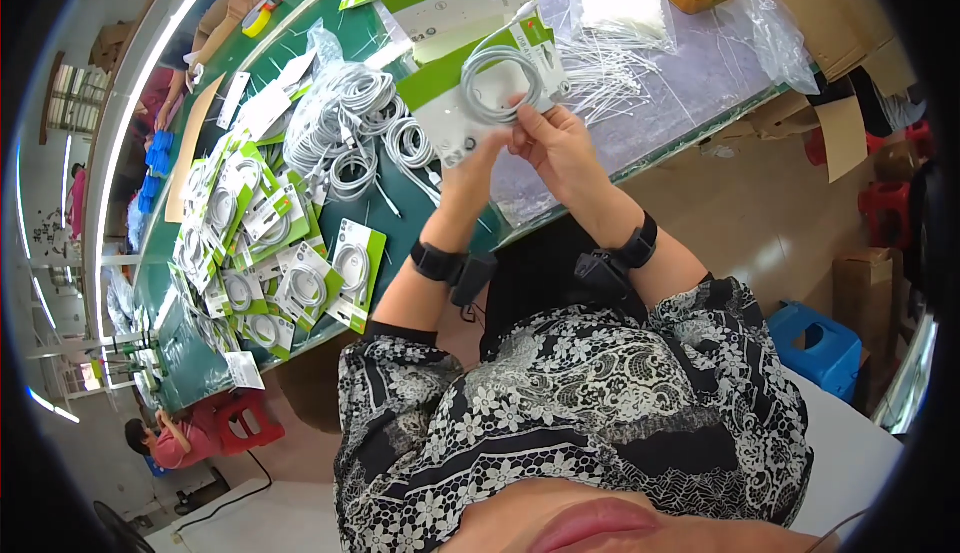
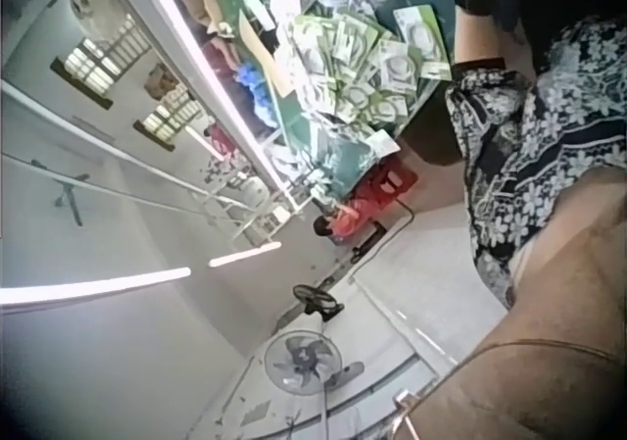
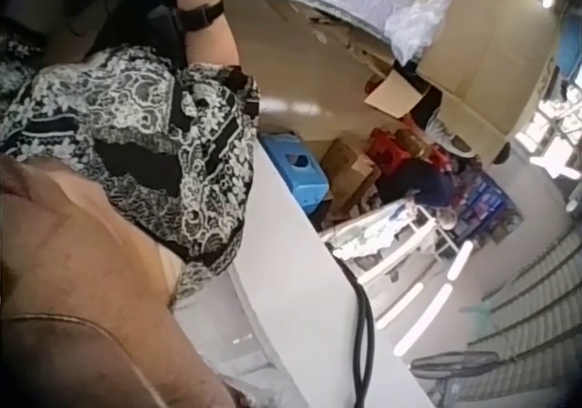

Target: The person picks up a coiled cable and a card, places the cable onto the card, and secures it by threading a plastic tie through the packaging. After pulling the tie tight, they set the packaged cable onto a stack of boxes.

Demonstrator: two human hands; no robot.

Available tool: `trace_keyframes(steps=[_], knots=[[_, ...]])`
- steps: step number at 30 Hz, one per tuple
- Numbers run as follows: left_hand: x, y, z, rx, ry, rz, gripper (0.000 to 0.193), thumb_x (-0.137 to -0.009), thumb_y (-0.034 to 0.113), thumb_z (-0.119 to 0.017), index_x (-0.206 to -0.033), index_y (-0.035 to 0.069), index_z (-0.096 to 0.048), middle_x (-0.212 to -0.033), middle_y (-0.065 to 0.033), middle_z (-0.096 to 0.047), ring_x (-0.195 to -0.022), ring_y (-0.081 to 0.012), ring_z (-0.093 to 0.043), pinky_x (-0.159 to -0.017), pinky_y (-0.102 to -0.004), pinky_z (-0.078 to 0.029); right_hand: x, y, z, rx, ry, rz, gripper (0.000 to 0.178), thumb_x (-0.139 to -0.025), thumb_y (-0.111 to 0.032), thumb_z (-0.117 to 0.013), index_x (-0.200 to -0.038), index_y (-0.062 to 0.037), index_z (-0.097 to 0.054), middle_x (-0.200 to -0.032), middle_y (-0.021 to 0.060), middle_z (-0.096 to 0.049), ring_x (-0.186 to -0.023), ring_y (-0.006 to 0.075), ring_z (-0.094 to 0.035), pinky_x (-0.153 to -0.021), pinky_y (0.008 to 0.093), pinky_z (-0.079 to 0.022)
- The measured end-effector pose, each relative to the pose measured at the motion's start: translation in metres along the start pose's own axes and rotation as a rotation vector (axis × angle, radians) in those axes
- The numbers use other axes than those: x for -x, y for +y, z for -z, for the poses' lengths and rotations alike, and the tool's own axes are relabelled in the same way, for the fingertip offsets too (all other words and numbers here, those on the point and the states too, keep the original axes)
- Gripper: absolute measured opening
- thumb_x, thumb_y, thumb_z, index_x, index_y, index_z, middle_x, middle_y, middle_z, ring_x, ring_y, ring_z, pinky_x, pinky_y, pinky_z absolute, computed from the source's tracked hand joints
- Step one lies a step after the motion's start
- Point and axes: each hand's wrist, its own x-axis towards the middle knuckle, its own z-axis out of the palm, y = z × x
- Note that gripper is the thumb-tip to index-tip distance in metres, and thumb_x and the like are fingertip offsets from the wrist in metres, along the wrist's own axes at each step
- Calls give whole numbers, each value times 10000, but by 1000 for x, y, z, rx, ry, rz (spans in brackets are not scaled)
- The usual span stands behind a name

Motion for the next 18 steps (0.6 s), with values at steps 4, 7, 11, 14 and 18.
trace_keyframes(steps=[4,7,11,14,18], knots=[[3,9,-23,62,315,47,311,-918,150,-602,-1176,11,-499,-1021,-78,-615,-836,-131,-591,-654,-261,-504,9,5,2,305,8,49,253,-894,-182,-647,-1102,-48,-597,-880,4,-576,-756,95,-557,-723,254,-489],[6,6,-28,151,314,-77,269,-937,158,-576,-1152,14,-503,-978,-77,-620,-787,-126,-591,-611,-264,-499,7,1,6,666,180,448,334,-856,-196,-695,-1134,-49,-583,-1034,48,-559,-915,133,-556,-807,286,-475],[10,0,-25,238,327,-13,273,-950,161,-553,-1162,4,-483,-992,-84,-613,-790,-142,-605,-599,-264,-511,15,-20,-7,1189,436,936,404,-774,-164,-752,-1143,-102,-598,-1147,68,-512,-1079,211,-494,-907,352,-426],[15,-5,-24,218,309,37,319,-953,152,-543,-1216,-3,-451,-1065,-102,-595,-875,-172,-619,-673,-295,-553,21,-43,-5,1660,89,1077,414,-735,-128,-752,-1127,-144,-620,-1144,69,-508,-1124,249,-449,-948,388,-378],[18,-10,-28,404,200,54,360,-953,143,-538,-1264,-3,-426,-1141,-122,-565,-967,-208,-614,-769,-334,-571,15,-47,17,1764,-183,977,407,-687,-91,-748,-1072,-183,-654,-1126,62,-507,-1113,278,-440,-969,412,-338]])
